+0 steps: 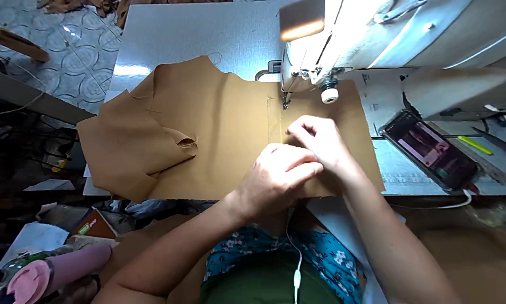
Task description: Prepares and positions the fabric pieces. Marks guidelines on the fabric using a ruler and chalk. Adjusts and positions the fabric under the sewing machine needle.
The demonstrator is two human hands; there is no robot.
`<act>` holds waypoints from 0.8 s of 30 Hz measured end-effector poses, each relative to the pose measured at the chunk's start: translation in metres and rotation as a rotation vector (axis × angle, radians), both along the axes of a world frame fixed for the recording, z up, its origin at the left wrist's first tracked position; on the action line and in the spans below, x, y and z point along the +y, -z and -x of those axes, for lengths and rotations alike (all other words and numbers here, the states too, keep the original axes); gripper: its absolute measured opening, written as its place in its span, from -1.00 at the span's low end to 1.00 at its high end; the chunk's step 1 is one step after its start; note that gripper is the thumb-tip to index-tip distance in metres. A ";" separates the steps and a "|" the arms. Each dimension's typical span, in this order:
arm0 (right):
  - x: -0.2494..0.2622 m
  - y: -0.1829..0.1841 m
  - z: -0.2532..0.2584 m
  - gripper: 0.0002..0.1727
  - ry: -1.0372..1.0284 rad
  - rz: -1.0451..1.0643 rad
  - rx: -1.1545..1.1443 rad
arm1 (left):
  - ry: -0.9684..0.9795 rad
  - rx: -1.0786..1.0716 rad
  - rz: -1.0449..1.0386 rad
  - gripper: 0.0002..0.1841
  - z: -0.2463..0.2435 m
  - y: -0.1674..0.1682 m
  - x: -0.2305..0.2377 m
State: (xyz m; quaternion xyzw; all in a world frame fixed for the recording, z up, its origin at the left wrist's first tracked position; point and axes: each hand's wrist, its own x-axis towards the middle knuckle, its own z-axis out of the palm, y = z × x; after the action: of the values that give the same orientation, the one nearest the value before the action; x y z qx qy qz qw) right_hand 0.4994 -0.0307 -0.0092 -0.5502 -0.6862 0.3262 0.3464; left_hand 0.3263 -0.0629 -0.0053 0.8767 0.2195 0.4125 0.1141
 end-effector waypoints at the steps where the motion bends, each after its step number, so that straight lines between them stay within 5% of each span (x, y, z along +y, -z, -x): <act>1: -0.016 -0.003 0.002 -0.85 -0.015 -0.026 -0.066 | -0.011 0.010 -0.016 -0.78 0.003 -0.001 0.003; 6: -0.069 0.008 0.009 -0.84 0.040 -0.256 -0.297 | -0.008 0.198 -0.043 -0.72 0.010 -0.004 0.015; 9: -0.075 0.007 0.004 -0.74 0.077 -0.201 -0.326 | -0.038 0.111 -0.006 -0.75 0.006 0.001 0.013; 14: -0.056 0.005 -0.010 -0.60 0.162 -0.094 -0.301 | -0.389 -0.186 0.265 -0.84 0.001 -0.001 0.032; 17: -0.051 0.001 -0.006 -0.67 0.186 -0.090 -0.284 | -0.541 -0.081 0.434 -0.56 -0.018 0.004 0.069; 21: -0.051 -0.003 -0.005 -0.70 0.174 -0.106 -0.290 | -0.537 -0.023 0.611 -0.86 -0.031 0.002 0.089; 24: -0.055 0.000 -0.015 -0.69 0.191 -0.097 -0.274 | -0.486 -0.144 0.576 -0.88 -0.017 0.008 0.078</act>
State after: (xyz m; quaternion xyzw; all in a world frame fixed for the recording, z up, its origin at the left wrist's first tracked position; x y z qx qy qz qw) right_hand 0.5143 -0.0853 -0.0092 -0.6349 -0.6865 0.1803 0.3049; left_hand 0.3437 0.0146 -0.0128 0.7000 0.5191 0.4095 0.2698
